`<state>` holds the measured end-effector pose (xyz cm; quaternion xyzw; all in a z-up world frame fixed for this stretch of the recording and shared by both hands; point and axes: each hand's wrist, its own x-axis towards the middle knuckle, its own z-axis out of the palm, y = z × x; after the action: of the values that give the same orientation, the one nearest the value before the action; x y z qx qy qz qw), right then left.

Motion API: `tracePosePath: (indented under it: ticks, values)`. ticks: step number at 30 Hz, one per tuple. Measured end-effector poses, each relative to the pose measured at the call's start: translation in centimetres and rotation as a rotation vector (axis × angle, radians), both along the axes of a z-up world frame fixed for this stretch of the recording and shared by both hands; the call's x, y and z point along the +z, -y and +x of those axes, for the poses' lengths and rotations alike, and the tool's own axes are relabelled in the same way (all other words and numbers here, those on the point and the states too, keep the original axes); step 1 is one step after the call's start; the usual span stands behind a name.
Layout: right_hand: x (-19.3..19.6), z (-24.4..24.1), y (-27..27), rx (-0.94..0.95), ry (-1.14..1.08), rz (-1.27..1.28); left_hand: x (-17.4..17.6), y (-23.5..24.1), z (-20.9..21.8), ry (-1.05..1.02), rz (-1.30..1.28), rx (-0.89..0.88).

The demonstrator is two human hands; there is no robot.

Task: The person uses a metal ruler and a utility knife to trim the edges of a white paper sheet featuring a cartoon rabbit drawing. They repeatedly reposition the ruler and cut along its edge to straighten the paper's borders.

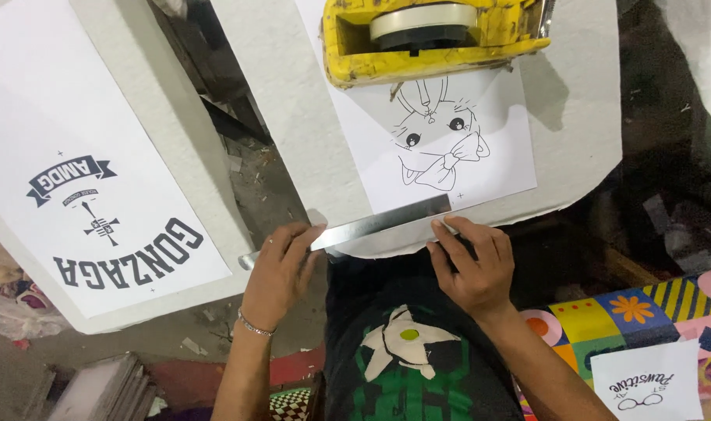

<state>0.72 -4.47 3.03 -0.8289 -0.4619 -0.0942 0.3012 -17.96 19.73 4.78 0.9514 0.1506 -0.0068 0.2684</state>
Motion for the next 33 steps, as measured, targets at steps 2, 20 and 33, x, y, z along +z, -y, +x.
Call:
tracePosePath:
  ticks: [2, 20, 33]
  values:
    - [-0.1, 0.0, 0.0, -0.003, 0.001, 0.000, -0.3, 0.1, -0.2, -0.012, 0.059, -0.001]
    - [-0.5, 0.5, 0.1, -0.003, -0.037, 0.010, 0.1, 0.3, 0.4, 0.091, 0.078, 0.061]
    - [-0.9, 0.3, 0.3, 0.006, -0.042, 0.007, -0.3, 0.1, 0.1, 0.130, 0.073, 0.050]
